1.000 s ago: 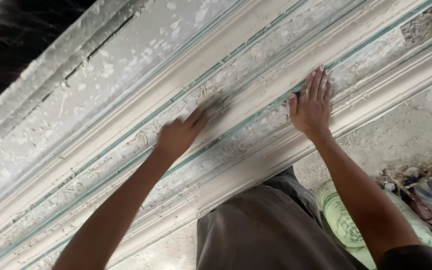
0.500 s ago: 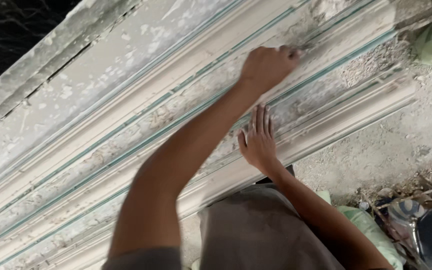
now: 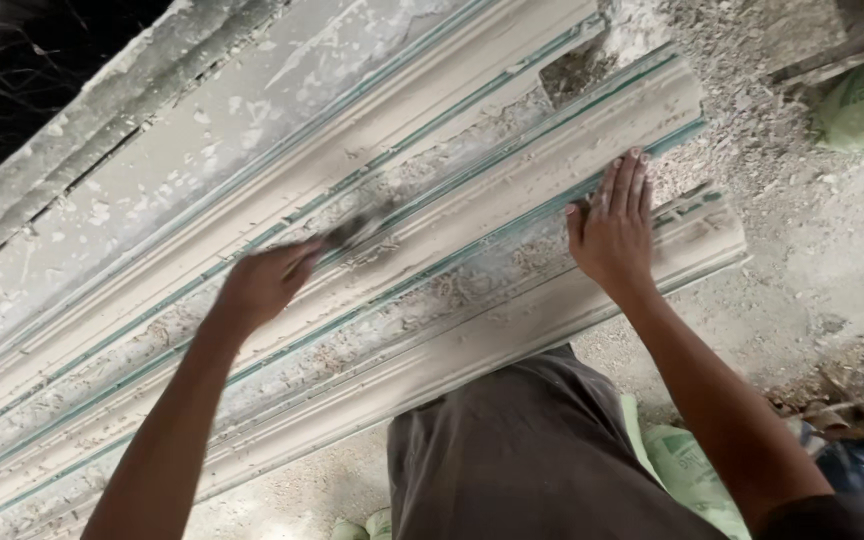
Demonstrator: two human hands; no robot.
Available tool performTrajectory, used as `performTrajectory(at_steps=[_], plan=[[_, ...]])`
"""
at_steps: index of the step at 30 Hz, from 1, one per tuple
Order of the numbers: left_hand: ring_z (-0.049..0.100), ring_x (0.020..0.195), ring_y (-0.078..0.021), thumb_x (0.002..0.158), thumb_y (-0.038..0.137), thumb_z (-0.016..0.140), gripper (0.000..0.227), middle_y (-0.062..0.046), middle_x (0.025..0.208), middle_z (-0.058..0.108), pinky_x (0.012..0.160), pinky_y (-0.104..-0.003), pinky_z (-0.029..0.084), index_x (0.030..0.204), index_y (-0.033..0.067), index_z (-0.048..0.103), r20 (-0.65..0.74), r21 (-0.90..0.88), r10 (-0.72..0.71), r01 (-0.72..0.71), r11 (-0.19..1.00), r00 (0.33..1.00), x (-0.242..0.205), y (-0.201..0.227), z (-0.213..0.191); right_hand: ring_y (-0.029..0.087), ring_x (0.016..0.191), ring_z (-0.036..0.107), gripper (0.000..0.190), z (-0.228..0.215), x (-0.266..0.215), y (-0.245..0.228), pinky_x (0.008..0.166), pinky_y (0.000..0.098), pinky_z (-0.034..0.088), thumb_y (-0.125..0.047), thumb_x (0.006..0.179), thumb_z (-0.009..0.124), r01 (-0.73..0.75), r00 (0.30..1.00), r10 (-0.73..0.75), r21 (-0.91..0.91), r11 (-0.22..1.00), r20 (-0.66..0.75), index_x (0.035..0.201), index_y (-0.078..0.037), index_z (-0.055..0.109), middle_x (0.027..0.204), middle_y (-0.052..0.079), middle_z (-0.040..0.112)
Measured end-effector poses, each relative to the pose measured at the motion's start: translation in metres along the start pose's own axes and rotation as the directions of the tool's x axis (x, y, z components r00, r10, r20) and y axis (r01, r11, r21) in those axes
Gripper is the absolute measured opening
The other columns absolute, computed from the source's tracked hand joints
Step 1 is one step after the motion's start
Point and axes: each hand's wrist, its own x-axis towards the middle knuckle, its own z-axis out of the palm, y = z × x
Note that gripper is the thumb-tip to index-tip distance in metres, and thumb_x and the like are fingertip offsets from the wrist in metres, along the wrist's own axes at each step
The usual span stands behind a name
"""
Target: The person scrapes dried plaster residue from stacked white decorative molding pieces using a small metal scraper. They work along the length of the pieces, removing chunks of dried material and occasionally wiping the surface with their hand.
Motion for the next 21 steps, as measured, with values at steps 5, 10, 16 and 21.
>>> performTrajectory(at_steps=[5,10,16,21], plan=[[0.075,0.092,-0.0259,0.1,0.03,0.059,0.028,0.001,0.103,0.076,0.08,-0.048,0.06,0.126,0.0308,0.068,-0.045,0.208,0.447,-0.43,0.879,0.893,0.165,0.199,0.058,0.056,0.146,0.03,0.079,-0.001,-0.001,0.001,0.12,0.0574,0.027,-0.035,0.098,0.057,0.015,1.0,-0.015,-0.009,1.0,-0.01,0.149,0.023,0.038,0.156,0.044,0.03],[0.075,0.086,-0.0358,0.089,0.036,0.069,0.019,-0.004,0.094,0.073,0.071,-0.056,0.061,0.107,0.0396,0.076,-0.001,0.246,0.419,-0.406,0.88,0.908,0.241,0.249,0.091,0.053,0.151,0.023,0.069,-0.027,-0.004,-0.003,0.122,0.0578,0.021,-0.037,0.109,0.04,-0.045,0.994,0.039,0.063,0.997,0.103,0.148,0.019,0.042,0.16,0.04,0.027],[0.074,0.084,-0.0351,0.096,0.007,0.061,0.065,-0.009,0.149,0.052,0.062,-0.047,0.063,0.155,0.0273,0.041,0.126,0.575,0.613,-0.561,0.596,0.78,0.077,0.118,0.055,0.048,0.152,0.027,0.07,-0.014,0.0,-0.003,0.122,0.053,0.023,-0.031,0.102,0.049,-0.052,0.998,0.05,0.064,0.997,0.032,0.153,0.016,0.038,0.16,0.038,0.031],[0.065,0.052,-0.0222,0.092,0.019,0.068,0.044,-0.01,0.136,0.059,0.03,-0.029,0.051,0.136,0.0222,0.06,0.039,0.816,0.801,-0.481,0.32,0.598,0.062,0.126,0.055,0.048,0.15,0.032,0.08,-0.011,0.002,-0.005,0.123,0.0511,0.022,-0.038,0.094,0.052,-0.023,1.0,0.023,-0.006,1.0,0.016,0.151,0.016,0.04,0.157,0.039,0.036]])
